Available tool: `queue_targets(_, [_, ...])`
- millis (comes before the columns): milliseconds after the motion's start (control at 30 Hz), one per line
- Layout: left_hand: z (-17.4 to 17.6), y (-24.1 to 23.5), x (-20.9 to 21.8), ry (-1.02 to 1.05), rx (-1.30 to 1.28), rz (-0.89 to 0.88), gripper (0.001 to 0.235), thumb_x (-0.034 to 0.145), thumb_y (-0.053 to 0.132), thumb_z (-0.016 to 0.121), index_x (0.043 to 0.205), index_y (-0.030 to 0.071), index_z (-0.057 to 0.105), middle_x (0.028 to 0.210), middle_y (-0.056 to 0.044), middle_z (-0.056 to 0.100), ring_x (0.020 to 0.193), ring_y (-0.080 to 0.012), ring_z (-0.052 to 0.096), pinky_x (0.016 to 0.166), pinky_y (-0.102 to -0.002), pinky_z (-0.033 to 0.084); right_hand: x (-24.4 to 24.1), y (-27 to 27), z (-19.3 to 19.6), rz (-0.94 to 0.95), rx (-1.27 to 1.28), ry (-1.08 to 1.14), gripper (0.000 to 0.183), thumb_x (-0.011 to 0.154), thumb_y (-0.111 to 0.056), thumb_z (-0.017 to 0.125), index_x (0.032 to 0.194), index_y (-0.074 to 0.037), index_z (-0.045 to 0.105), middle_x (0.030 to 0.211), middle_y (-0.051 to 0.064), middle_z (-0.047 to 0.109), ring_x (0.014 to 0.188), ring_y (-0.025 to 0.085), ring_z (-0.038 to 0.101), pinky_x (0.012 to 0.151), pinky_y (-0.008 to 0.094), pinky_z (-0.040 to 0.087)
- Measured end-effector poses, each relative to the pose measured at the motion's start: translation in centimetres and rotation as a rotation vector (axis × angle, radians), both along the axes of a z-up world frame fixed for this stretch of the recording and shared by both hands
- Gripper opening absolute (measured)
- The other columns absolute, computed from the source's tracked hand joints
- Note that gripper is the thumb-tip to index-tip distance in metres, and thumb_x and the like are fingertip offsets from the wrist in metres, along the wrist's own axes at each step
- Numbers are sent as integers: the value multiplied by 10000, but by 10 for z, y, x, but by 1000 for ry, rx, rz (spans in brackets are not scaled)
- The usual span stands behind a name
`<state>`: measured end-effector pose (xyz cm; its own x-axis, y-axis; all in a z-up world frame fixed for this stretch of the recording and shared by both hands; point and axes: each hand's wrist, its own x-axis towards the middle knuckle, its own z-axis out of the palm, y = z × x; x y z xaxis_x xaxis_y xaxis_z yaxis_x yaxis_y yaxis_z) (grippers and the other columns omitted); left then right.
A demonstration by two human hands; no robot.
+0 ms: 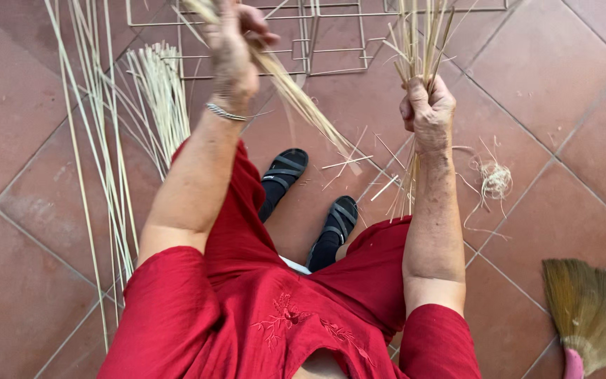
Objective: The person sits on a tiled floor and processes a bundle of thin bamboo strips. They separate the strips by hand, align them, and trim the ends using a pair of scissors. The person repeatedly picks up strips, aligns them, and cuts them to a uniform length.
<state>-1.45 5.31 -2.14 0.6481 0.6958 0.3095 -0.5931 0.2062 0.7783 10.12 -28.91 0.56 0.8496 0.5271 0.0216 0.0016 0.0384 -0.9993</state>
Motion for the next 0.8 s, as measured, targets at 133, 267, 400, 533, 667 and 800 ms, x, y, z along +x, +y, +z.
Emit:
queue_targets(133, [17, -48, 16, 93, -148, -92, 360, 1039, 471, 554, 1060, 121, 635, 671, 41, 539, 517, -71, 483, 420, -249, 431, -18, 25, 6, 91, -8, 57, 204, 1092, -258, 639, 1020, -68, 630, 659, -16, 553, 511, 40, 420, 435, 213, 271])
queue_targets(267, [25, -70, 19, 193, 19, -91, 392, 1010, 492, 615, 1179, 142, 666, 673, 98, 515, 505, -16, 437, 394, -198, 386, -28, 43, 7, 146, -71, 35, 228, 1080, -269, 630, 984, -62, 644, 637, -20, 542, 507, 42, 431, 428, 209, 283])
queue_targets(400, [26, -76, 24, 112, 30, -136, 328, 976, 374, 740, 1185, 125, 695, 692, 65, 597, 493, -21, 453, 385, -200, 364, -34, 46, 9, 222, -68, 68, 261, 1080, -291, 622, 998, -45, 653, 647, -24, 546, 519, 42, 436, 441, 203, 298])
queue_targets(533, [20, -74, 20, 129, -14, -147, 275, 994, 344, 729, 1104, 92, 752, 687, 55, 628, 490, -29, 493, 394, -208, 403, -35, 44, 12, 237, -64, 119, 299, 1081, -306, 616, 1012, -21, 674, 655, -25, 555, 524, 42, 449, 451, 198, 313])
queue_targets(667, [17, -68, 17, 141, -65, -110, 201, 1012, 249, 730, 1087, 63, 748, 730, 30, 663, 508, -38, 490, 397, -223, 399, -37, 43, 12, 242, -53, 92, 264, 1077, -297, 621, 1072, -37, 667, 657, -27, 559, 524, 41, 459, 449, 198, 335])
queue_targets(800, [18, -53, 12, 128, -98, -87, 135, 1020, 211, 658, 1007, 86, 707, 642, 59, 538, 466, -28, 430, 352, -220, 357, -35, 38, 11, 239, -12, -22, 227, 1004, -194, 745, 1125, -50, 618, 724, -34, 553, 547, 44, 458, 436, 217, 320])
